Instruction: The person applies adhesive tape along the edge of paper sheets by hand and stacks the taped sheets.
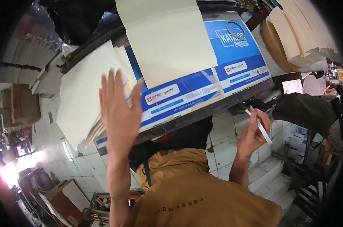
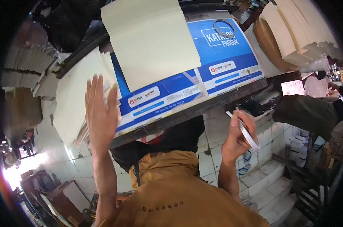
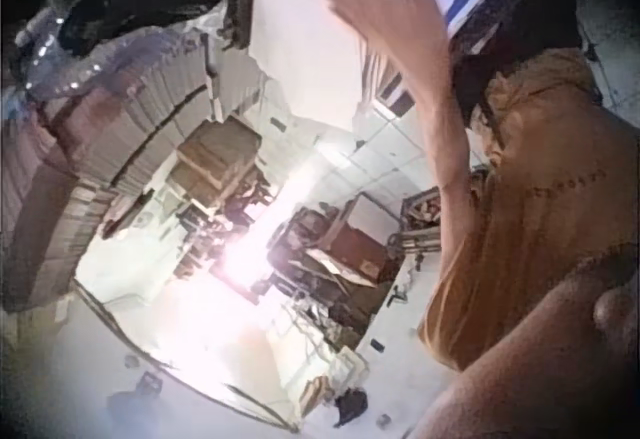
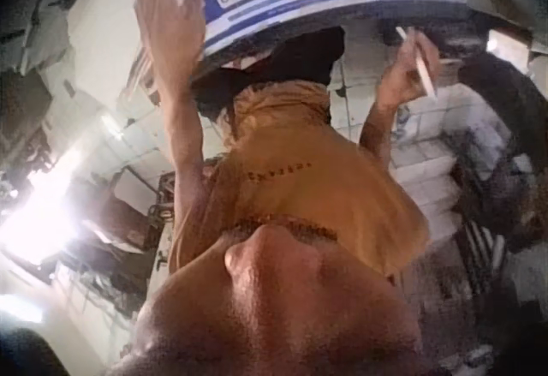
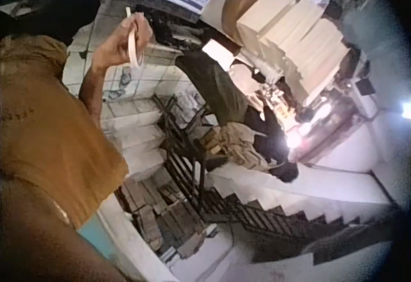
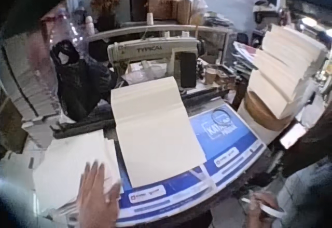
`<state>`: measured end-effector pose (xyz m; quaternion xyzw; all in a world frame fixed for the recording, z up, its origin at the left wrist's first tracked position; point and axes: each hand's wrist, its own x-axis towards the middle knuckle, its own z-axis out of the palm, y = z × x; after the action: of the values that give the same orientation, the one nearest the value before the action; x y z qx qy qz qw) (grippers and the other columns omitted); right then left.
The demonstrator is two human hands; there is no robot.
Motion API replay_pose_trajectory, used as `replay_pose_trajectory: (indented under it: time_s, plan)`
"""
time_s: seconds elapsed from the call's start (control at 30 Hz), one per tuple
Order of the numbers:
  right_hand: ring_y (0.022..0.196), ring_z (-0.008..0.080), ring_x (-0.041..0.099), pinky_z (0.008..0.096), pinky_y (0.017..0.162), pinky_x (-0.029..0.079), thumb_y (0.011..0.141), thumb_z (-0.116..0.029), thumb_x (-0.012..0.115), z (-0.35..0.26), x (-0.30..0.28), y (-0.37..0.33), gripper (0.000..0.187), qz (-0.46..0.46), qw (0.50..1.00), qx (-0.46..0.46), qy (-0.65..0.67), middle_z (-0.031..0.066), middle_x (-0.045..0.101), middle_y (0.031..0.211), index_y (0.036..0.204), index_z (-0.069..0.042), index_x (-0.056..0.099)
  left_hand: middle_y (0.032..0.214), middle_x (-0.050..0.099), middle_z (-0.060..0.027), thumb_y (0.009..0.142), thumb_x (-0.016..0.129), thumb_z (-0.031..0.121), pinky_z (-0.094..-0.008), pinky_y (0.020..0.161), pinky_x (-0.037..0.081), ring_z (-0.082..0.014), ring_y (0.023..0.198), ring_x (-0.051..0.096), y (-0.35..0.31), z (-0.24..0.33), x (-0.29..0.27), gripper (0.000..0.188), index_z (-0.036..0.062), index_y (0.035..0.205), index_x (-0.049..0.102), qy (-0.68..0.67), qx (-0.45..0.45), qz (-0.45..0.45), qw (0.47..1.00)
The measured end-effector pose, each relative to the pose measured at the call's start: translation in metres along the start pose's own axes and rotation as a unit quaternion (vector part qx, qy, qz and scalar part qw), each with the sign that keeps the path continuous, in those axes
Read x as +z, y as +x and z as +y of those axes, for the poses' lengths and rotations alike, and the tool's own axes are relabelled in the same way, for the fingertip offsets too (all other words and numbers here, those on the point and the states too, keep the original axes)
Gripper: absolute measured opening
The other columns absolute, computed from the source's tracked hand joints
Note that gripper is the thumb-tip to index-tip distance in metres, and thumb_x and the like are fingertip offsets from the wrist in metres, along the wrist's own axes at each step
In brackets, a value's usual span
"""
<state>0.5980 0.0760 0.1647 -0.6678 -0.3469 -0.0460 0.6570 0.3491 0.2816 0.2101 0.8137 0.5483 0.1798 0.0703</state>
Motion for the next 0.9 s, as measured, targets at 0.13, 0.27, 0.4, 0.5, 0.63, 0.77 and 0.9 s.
replay_pose_trajectory:
  time_s: [0.13,0.27,0.4,0.5,0.63,0.77,0.9]
  plan:
    - [0.099,0.0207,0.065,0.0337,0.091,0.052,0.092,0.004,0.069,-0.009,0.029,0.006,0.017,-0.017,0.999,0.008,0.048,0.0145,0.071,0.108,0.110,0.004,0.067,0.164,0.038,-0.0217,0.106,0.054,0.046,-0.0521,0.126,0.024,-0.0396,0.154,0.031,0.018,0.066,0.043,0.068,0.0006,0.155,0.043,-0.095,0.188,-0.028,0.977]
    - [0.096,0.0189,0.065,0.0319,0.087,0.052,0.091,0.000,0.072,-0.019,0.051,0.007,0.021,-0.056,0.998,-0.013,0.035,0.0139,0.071,0.106,0.111,0.004,0.068,0.167,0.032,-0.0204,0.104,0.054,0.049,-0.0541,0.126,0.023,-0.0422,0.155,0.027,0.007,0.059,0.088,0.074,-0.0017,0.156,0.040,-0.078,0.193,-0.045,0.977]
    - [0.090,0.0189,0.067,0.0319,0.084,0.052,0.089,0.000,0.076,-0.031,0.079,0.005,0.025,-0.190,0.981,0.038,-0.009,0.0112,0.072,0.102,0.112,0.002,0.069,0.167,0.029,-0.0222,0.100,0.060,0.045,-0.0550,0.125,0.025,-0.0450,0.154,0.026,-0.040,0.050,0.067,0.078,-0.0041,0.156,0.037,-0.113,0.204,-0.128,0.964]
    - [0.089,0.0212,0.069,0.0342,0.085,0.051,0.087,0.001,0.077,-0.022,0.109,-0.017,0.024,-0.270,0.962,0.041,0.027,0.0099,0.073,0.099,0.110,-0.002,0.072,0.164,0.034,-0.0251,0.092,0.072,0.024,-0.0553,0.123,0.029,-0.0474,0.151,0.032,-0.066,0.042,0.051,0.076,-0.0041,0.154,0.038,-0.195,0.171,-0.131,0.957]
    - [0.096,0.0197,0.067,0.0348,0.087,0.045,0.087,-0.005,0.077,-0.036,0.140,-0.033,0.025,-0.328,0.944,-0.028,0.009,0.0044,0.074,0.095,0.112,-0.009,0.074,0.150,0.052,-0.0253,0.081,0.072,-0.005,-0.0539,0.116,0.039,-0.0476,0.141,0.047,-0.102,0.012,0.038,0.073,-0.0059,0.148,0.044,-0.237,0.084,-0.032,0.967]
    - [0.094,0.0196,0.068,0.0360,0.090,0.043,0.088,-0.002,0.076,-0.039,0.155,-0.040,0.027,-0.325,0.943,-0.070,-0.027,0.0041,0.074,0.090,0.113,-0.008,0.072,0.146,0.055,-0.0231,0.080,0.073,-0.001,-0.0522,0.114,0.041,-0.0454,0.138,0.050,-0.114,-0.001,0.047,0.071,-0.0070,0.146,0.046,-0.213,0.047,0.019,0.976]
    - [0.097,0.0208,0.067,0.0383,0.092,0.039,0.088,-0.005,0.077,-0.043,0.159,-0.045,0.027,-0.334,0.939,-0.057,-0.064,0.0009,0.075,0.088,0.114,-0.011,0.073,0.148,0.055,-0.0226,0.078,0.074,-0.002,-0.0508,0.114,0.042,-0.0433,0.140,0.050,-0.113,0.003,0.050,0.077,-0.0093,0.147,0.041,-0.214,0.046,0.051,0.975]
